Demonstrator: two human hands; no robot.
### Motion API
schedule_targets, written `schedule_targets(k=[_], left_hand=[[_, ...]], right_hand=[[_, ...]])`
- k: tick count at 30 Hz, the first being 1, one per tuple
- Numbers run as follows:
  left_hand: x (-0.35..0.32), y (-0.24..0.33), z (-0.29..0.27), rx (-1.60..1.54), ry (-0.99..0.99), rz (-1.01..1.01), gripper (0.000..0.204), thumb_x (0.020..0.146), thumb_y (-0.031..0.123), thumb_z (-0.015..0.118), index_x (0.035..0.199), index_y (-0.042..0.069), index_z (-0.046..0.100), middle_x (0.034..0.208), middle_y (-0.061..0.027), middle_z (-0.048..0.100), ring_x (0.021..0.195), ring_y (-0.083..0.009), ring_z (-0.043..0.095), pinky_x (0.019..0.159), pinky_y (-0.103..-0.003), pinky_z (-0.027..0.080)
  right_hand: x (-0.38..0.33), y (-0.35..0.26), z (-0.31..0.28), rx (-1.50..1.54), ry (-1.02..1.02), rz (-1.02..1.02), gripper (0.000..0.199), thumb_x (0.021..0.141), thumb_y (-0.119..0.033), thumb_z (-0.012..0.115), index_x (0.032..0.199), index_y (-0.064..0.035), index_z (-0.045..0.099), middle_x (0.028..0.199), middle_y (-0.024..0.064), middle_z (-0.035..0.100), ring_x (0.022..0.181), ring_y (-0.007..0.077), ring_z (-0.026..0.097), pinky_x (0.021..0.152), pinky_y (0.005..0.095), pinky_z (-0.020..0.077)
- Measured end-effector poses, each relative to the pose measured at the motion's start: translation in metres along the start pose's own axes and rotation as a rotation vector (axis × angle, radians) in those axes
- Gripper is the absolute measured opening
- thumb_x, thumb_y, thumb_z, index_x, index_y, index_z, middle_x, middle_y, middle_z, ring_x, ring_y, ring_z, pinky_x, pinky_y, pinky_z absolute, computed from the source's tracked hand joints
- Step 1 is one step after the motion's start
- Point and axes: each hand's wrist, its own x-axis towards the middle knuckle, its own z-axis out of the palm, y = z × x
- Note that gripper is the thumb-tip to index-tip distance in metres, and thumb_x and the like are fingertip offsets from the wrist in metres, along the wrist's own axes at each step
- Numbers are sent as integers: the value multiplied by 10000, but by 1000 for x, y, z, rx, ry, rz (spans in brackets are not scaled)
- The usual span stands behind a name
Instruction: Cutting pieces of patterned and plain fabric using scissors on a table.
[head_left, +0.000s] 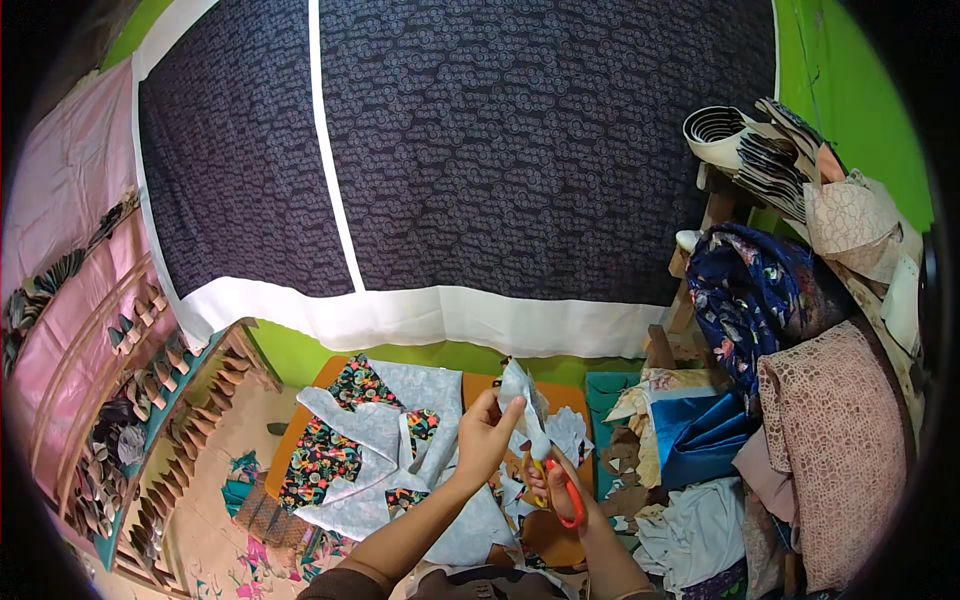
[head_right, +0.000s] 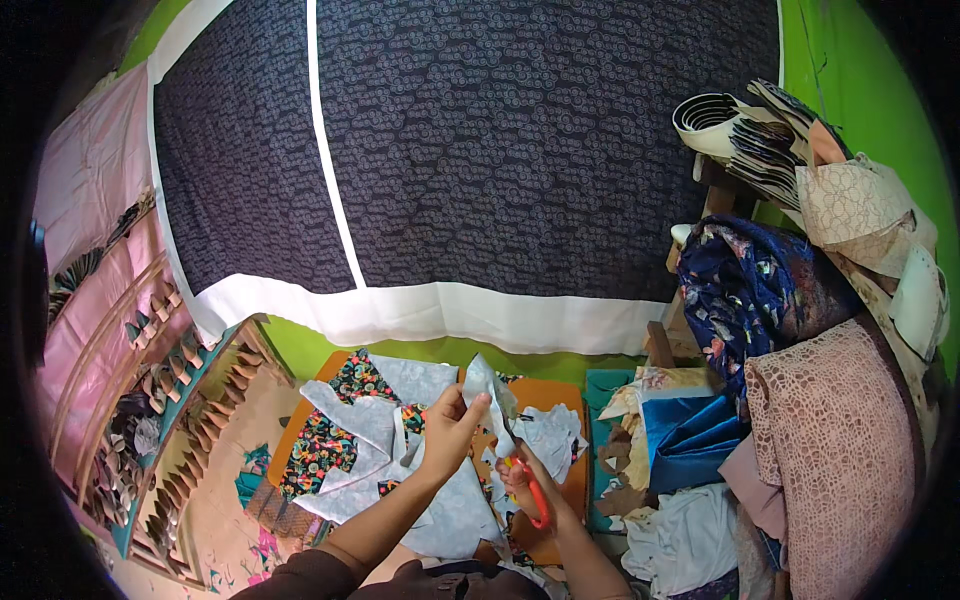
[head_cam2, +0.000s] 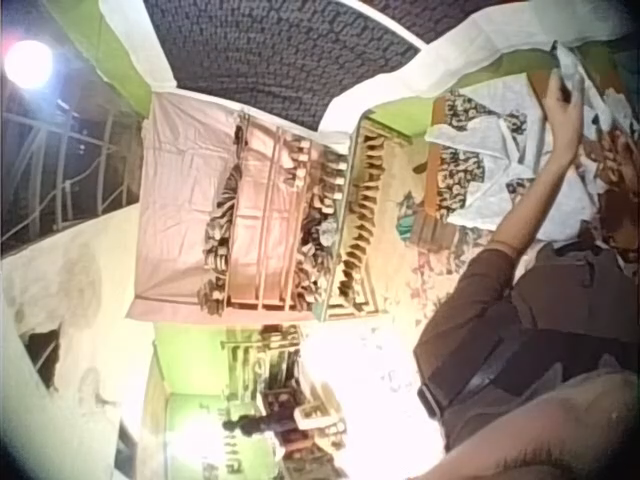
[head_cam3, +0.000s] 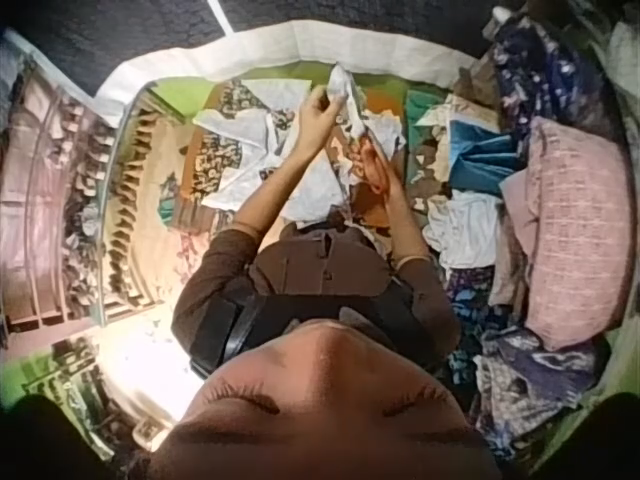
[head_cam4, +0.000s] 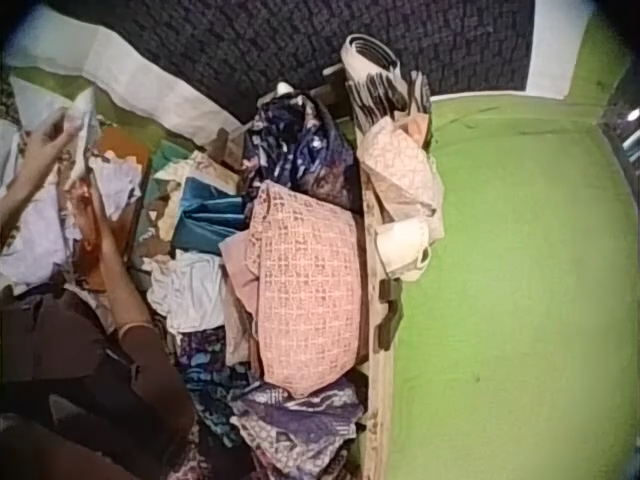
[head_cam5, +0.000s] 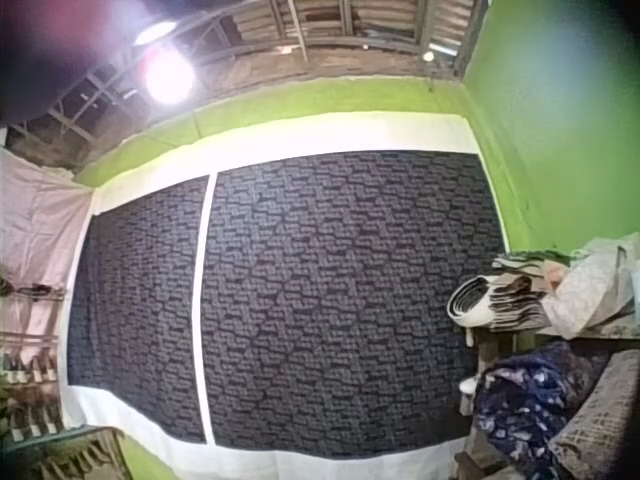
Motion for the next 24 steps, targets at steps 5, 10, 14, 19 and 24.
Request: schedule_targets(k=[5, 10, 14, 19, 24], left_hand=[[3, -5, -3, 50, 15, 6, 211, 801, 210, 600, 841, 6, 567, 531, 36, 383, 493, -33, 326, 433, -208, 270], [4, -3, -4, 75, 20, 6, 214, 797, 218, 604, 831, 10, 568, 518, 37, 374, 483, -36, 320, 429, -212, 266], [0, 1, 0, 70, -36, 11, 216, 794, 227, 604, 851, 20, 580, 522, 32, 405, 487, -32, 339, 430, -211, 275], [2, 0, -3, 145, -81, -51, 226, 792, 230, 604, 871, 20, 583, 534, 26, 434, 497, -28, 359, 436, -207, 285], [8, -15, -7, 70, -106, 48, 212, 796, 223, 597, 825, 16, 565, 551, 11, 461, 504, -36, 381, 449, -205, 308]], right_hand=[[2, -7, -4, -36, -19, 148, 819, 596, -748, 470, 1038, -65, 372, 750, -11, 354, 589, 37, 309, 485, 151, 287], [1, -2, -5, -53, 25, 69, 723, 708, -660, 465, 1082, -44, 411, 732, -38, 390, 580, 30, 343, 498, 161, 297], [0, 17, -9, -42, 86, -25, 697, 727, -649, 450, 1076, -47, 406, 728, -30, 401, 584, 42, 362, 512, 177, 321], [1, 8, -11, 8, 127, 166, 734, 664, -656, 516, 1096, -81, 365, 762, -12, 360, 623, 36, 331, 509, 148, 296], [0, 20, -17, -83, 111, 75, 703, 682, -618, 549, 1112, -92, 370, 766, -9, 376, 619, 34, 338, 509, 144, 290]])
